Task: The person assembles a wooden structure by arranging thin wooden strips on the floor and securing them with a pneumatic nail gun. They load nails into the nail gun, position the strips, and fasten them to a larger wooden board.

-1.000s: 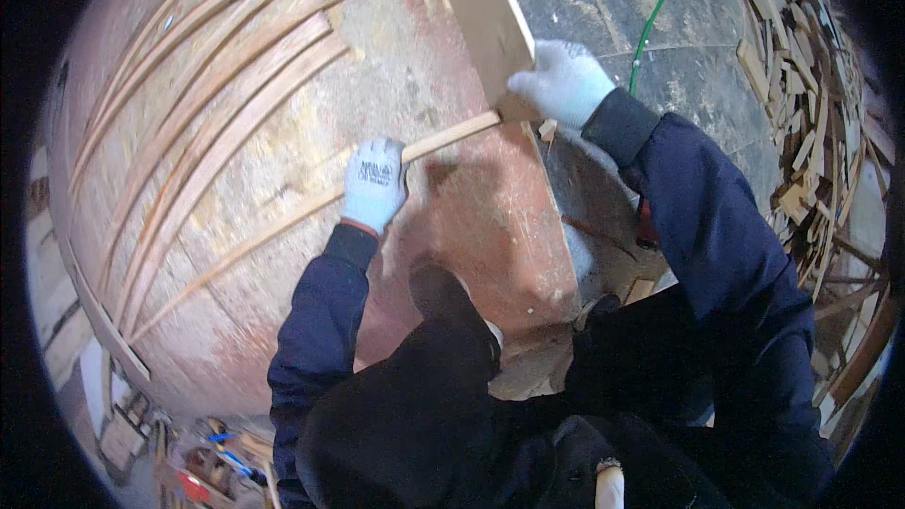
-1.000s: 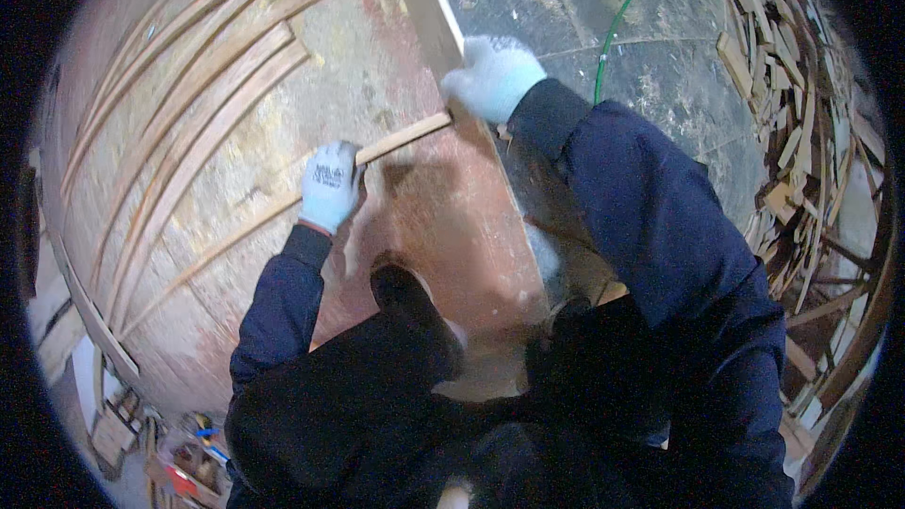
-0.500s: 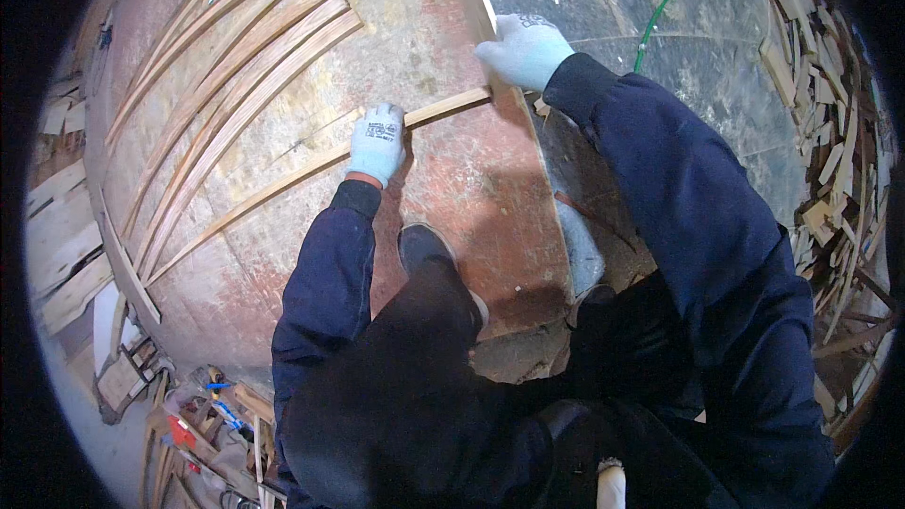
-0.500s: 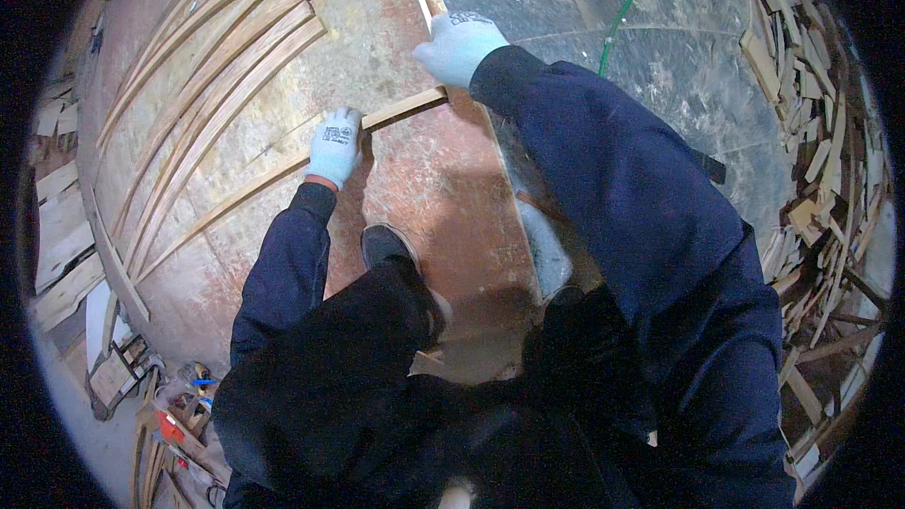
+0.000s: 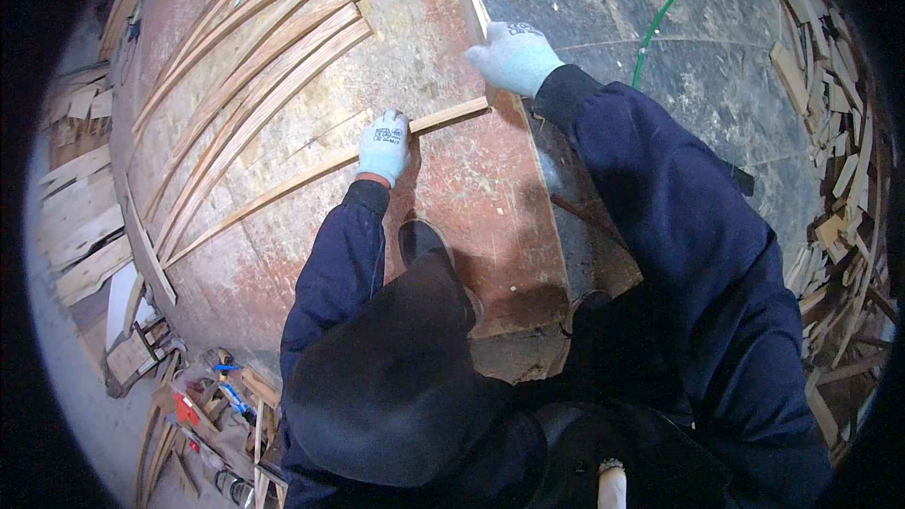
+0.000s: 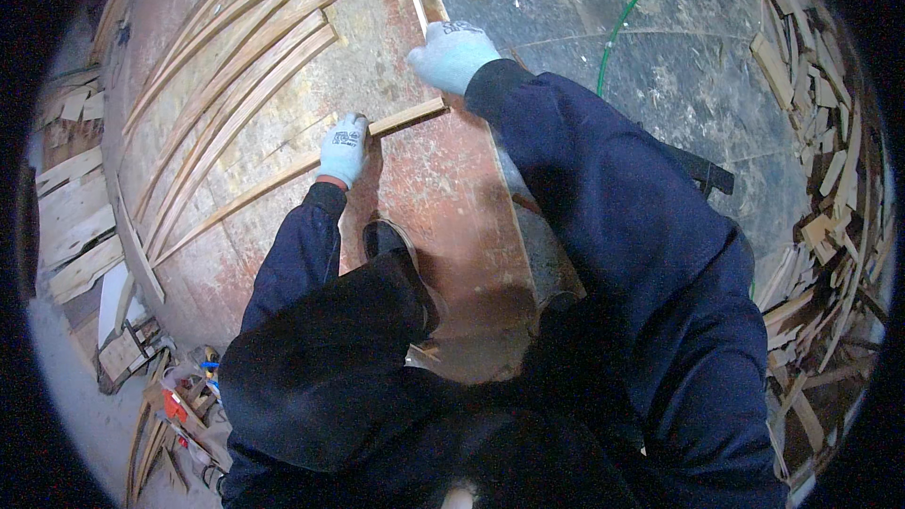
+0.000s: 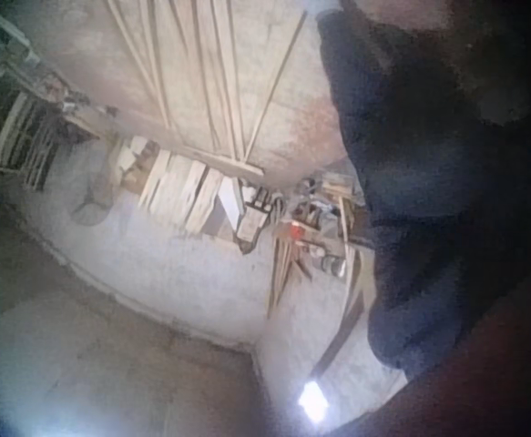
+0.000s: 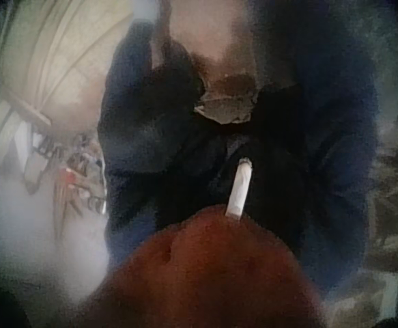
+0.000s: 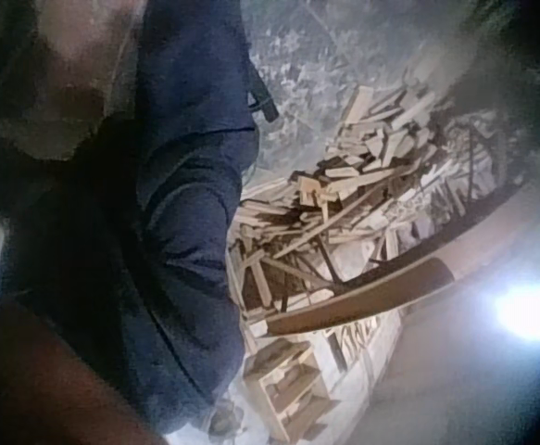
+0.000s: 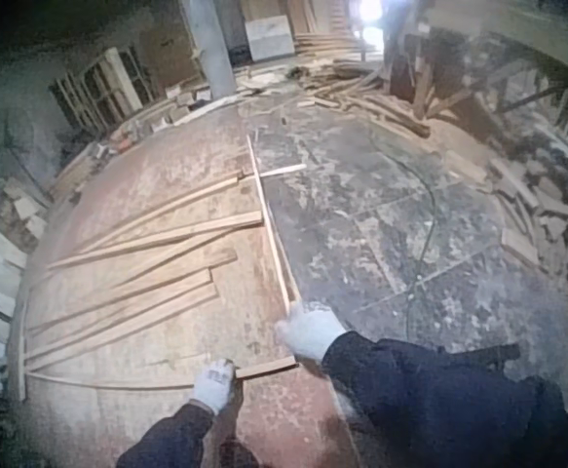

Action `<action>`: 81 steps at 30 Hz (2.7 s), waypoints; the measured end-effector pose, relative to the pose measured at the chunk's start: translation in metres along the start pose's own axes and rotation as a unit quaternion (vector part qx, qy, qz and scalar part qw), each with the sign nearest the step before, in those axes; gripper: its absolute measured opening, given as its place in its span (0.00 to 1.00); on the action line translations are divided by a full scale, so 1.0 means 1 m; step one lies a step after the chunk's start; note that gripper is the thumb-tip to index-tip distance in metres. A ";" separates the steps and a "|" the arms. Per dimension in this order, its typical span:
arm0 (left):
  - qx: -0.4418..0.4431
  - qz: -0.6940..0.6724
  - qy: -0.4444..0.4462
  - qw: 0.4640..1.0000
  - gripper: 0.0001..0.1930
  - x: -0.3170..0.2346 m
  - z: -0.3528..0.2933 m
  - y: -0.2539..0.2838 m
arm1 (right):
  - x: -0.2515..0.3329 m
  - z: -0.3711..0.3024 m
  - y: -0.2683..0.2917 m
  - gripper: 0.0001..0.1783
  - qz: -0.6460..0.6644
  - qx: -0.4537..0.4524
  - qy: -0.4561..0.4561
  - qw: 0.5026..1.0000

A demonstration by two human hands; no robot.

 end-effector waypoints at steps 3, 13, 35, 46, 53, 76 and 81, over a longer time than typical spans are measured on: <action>0.018 0.010 0.005 1.000 0.10 0.000 0.001 -0.006 | -0.002 -0.002 0.002 0.28 0.008 0.001 -0.004 1.000; 0.030 -0.083 0.009 0.996 0.22 0.039 -0.016 0.060 | -0.007 -0.001 0.001 0.26 0.026 0.013 0.001 1.000; 0.112 -0.218 0.059 0.968 0.39 -0.035 0.193 0.235 | -0.020 -0.007 0.010 0.21 0.116 0.031 -0.014 0.993; 0.001 -0.388 0.233 0.891 0.20 -0.003 0.188 0.128 | -0.039 0.014 0.011 0.25 0.165 0.276 0.060 0.945; -0.040 -0.400 0.224 0.888 0.17 -0.022 0.180 0.150 | -0.168 -0.054 -0.062 0.17 0.384 0.347 -0.185 0.835; -0.090 -0.346 0.209 0.910 0.17 -0.016 0.188 0.139 | -0.141 -0.051 -0.192 0.17 0.836 0.213 -0.164 0.479; -0.081 -0.326 0.217 0.917 0.17 -0.020 0.191 0.147 | -0.126 -0.038 -0.186 0.09 0.879 0.210 -0.088 0.418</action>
Point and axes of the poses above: each hand's wrist, its own z-axis towards the middle knuckle, its own y-axis out of the back of the hand, x = y × z, the point moved 10 cm from there along z, towards the middle knuckle, and after that the axes turned 11 degrees about z, right-handed, at the moved point
